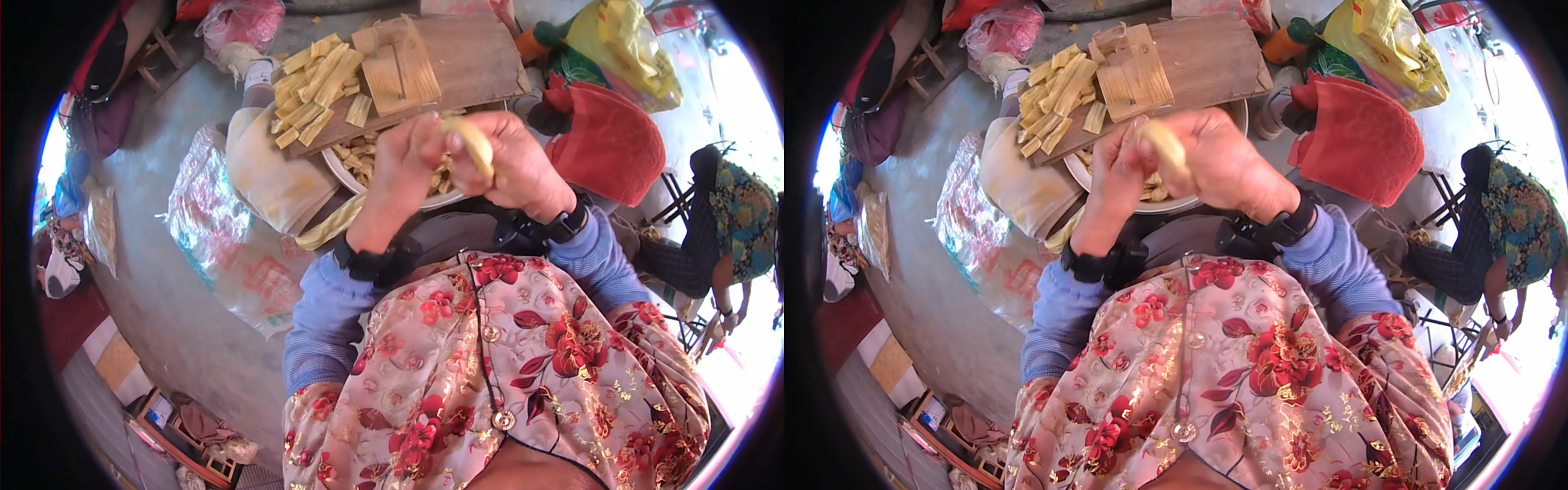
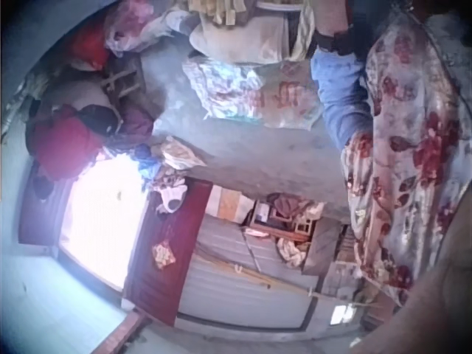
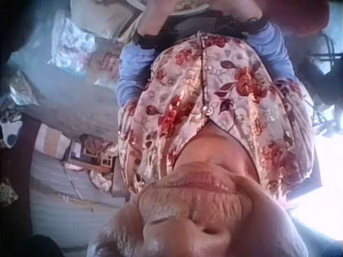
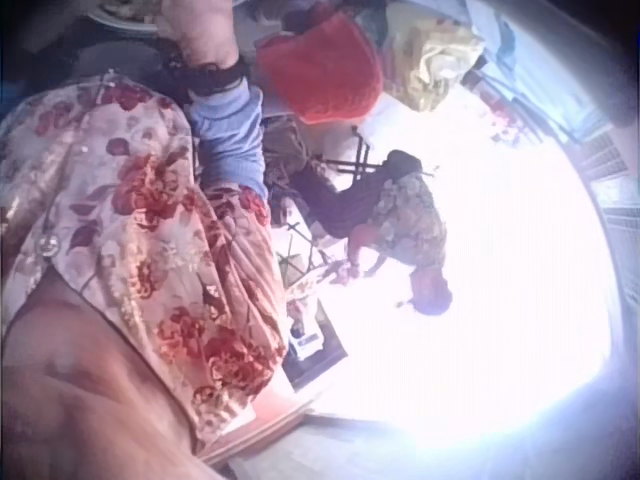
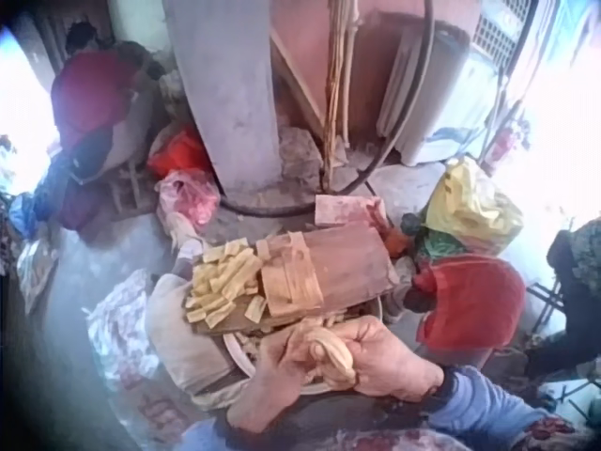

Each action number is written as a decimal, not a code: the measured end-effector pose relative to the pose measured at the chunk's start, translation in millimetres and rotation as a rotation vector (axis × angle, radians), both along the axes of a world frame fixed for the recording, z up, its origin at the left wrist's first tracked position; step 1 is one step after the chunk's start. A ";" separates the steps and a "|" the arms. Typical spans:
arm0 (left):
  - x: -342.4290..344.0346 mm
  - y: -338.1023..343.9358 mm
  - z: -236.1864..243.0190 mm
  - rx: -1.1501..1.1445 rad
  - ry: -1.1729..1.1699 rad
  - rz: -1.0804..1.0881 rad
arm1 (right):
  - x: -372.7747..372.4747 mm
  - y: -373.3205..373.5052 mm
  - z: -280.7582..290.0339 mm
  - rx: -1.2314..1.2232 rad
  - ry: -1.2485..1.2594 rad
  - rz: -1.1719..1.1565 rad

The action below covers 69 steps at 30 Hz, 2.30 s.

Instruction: The person folds strips of food and places them into a metal bowl by hand.

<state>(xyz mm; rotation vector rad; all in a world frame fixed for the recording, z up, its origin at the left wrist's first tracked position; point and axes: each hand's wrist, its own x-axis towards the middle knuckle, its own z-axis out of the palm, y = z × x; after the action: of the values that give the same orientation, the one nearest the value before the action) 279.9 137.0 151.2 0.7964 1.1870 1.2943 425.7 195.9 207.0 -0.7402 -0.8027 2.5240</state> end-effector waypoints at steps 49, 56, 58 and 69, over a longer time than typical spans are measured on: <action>5.7 15.3 -26.9 0.067 0.821 -0.548 | 40.2 -8.9 -70.8 0.326 -0.564 0.221; -3.9 22.5 3.0 0.016 0.292 -0.740 | 36.1 -9.8 -57.1 0.619 -0.484 0.020; -1.9 17.3 3.7 -0.023 0.189 -0.665 | 34.4 -6.9 -57.2 0.949 -0.575 -0.062; 25.2 26.2 -5.5 -0.231 0.195 -0.327 | 29.8 -8.2 -49.3 1.121 -0.696 -0.289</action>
<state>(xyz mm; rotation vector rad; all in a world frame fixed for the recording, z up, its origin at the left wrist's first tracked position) 305.1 163.2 145.7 0.9158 1.2717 0.8102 455.5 187.7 157.6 -1.1412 -1.8901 1.1656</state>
